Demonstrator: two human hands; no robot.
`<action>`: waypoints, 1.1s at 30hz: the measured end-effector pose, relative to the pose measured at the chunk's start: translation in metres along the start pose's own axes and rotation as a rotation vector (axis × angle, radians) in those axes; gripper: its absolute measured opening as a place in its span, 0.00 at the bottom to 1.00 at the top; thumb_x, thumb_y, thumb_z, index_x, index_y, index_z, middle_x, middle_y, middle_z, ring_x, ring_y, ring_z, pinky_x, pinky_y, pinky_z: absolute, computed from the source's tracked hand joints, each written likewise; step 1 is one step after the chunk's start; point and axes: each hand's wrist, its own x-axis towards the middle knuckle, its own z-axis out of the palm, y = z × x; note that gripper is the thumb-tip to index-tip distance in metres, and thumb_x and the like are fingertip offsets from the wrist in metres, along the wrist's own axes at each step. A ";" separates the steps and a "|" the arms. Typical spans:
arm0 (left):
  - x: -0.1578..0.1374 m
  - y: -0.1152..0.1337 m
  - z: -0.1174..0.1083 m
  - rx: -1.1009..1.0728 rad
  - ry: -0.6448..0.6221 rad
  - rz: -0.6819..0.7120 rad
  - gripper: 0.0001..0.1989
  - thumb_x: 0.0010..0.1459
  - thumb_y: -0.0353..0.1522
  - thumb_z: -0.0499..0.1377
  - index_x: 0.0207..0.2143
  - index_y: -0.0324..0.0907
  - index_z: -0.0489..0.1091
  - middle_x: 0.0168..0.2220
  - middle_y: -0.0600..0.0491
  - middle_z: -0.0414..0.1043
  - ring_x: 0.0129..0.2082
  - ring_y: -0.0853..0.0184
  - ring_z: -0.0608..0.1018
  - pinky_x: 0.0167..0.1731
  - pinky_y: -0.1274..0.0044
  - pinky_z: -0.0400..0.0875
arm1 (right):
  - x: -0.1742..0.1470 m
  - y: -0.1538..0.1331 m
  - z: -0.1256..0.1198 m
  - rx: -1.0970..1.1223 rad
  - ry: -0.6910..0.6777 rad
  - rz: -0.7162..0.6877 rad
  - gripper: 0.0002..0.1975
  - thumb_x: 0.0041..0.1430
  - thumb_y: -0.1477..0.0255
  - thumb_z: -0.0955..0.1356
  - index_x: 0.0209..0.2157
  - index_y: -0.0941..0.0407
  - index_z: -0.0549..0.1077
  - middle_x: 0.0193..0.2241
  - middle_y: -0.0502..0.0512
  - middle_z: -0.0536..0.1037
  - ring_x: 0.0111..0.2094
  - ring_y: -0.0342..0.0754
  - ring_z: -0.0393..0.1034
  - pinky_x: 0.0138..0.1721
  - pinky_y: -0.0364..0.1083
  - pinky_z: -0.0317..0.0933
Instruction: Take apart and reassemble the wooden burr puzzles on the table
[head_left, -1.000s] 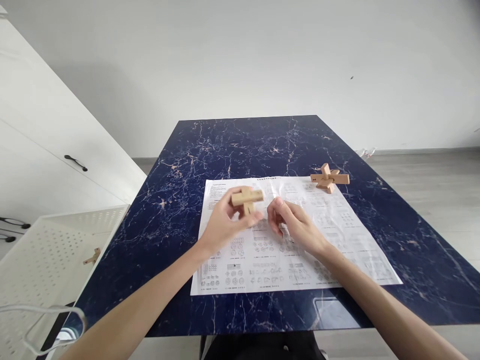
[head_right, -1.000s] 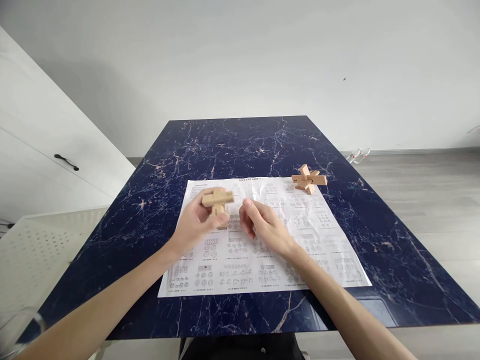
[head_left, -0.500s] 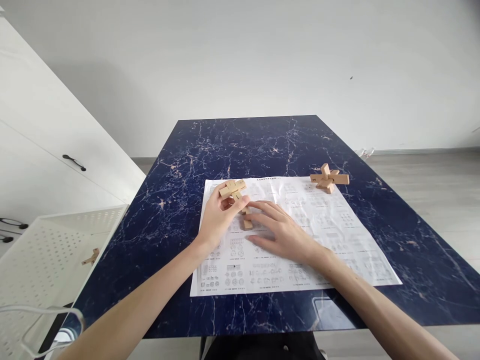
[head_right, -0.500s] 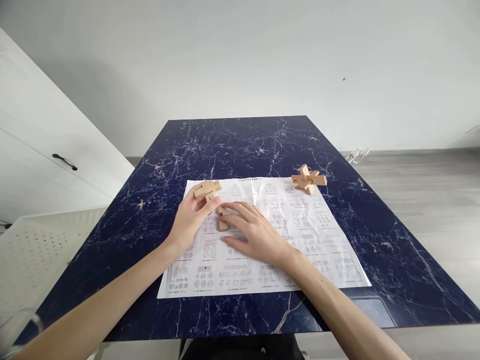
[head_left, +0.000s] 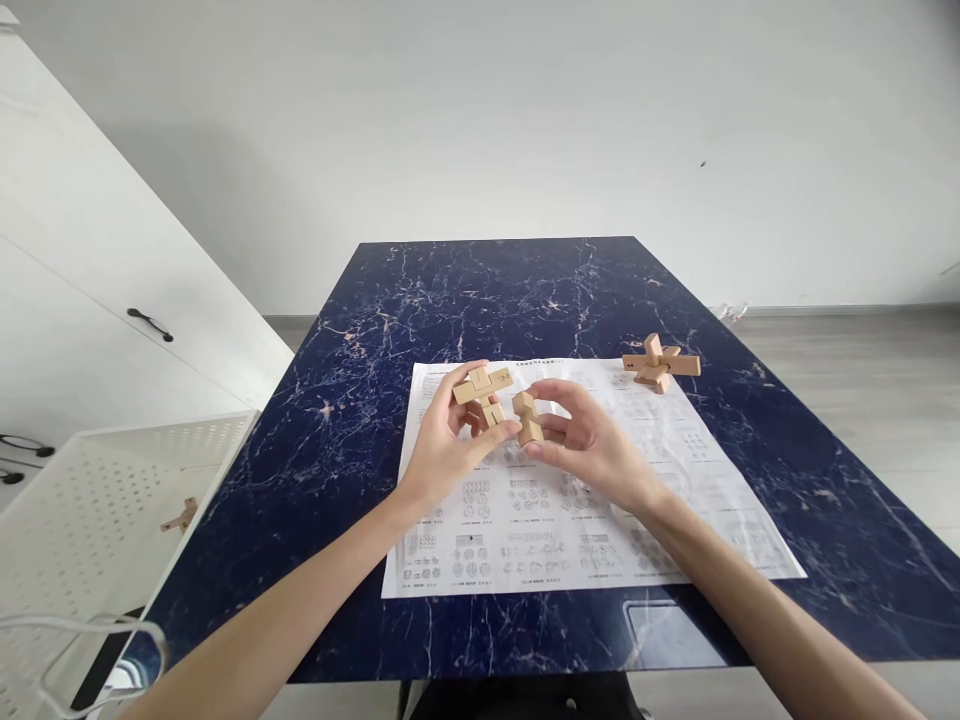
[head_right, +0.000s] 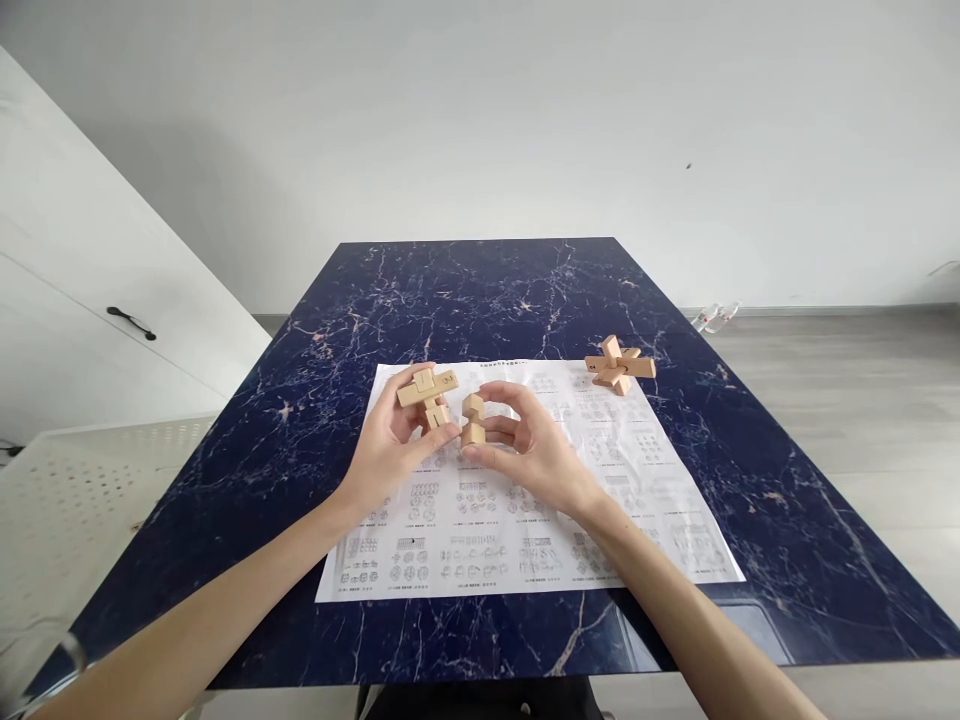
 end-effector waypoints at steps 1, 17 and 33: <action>-0.001 -0.001 0.000 0.008 -0.014 0.004 0.36 0.58 0.39 0.74 0.64 0.53 0.64 0.47 0.52 0.75 0.43 0.63 0.79 0.47 0.69 0.77 | 0.000 0.000 -0.001 0.033 0.006 0.032 0.31 0.57 0.65 0.81 0.58 0.48 0.69 0.57 0.59 0.75 0.49 0.55 0.79 0.54 0.60 0.77; -0.005 0.001 0.004 0.094 -0.067 -0.012 0.36 0.58 0.41 0.74 0.65 0.52 0.64 0.42 0.52 0.75 0.37 0.65 0.77 0.36 0.73 0.73 | 0.004 -0.004 -0.005 0.010 0.093 0.078 0.32 0.53 0.63 0.82 0.54 0.49 0.68 0.44 0.50 0.72 0.34 0.46 0.77 0.39 0.51 0.79; -0.005 -0.002 0.005 0.200 -0.069 0.000 0.35 0.60 0.41 0.72 0.65 0.50 0.63 0.42 0.52 0.76 0.39 0.62 0.79 0.42 0.68 0.77 | 0.003 0.001 -0.004 0.084 0.116 0.208 0.30 0.59 0.57 0.79 0.55 0.47 0.63 0.53 0.59 0.83 0.48 0.56 0.83 0.56 0.58 0.75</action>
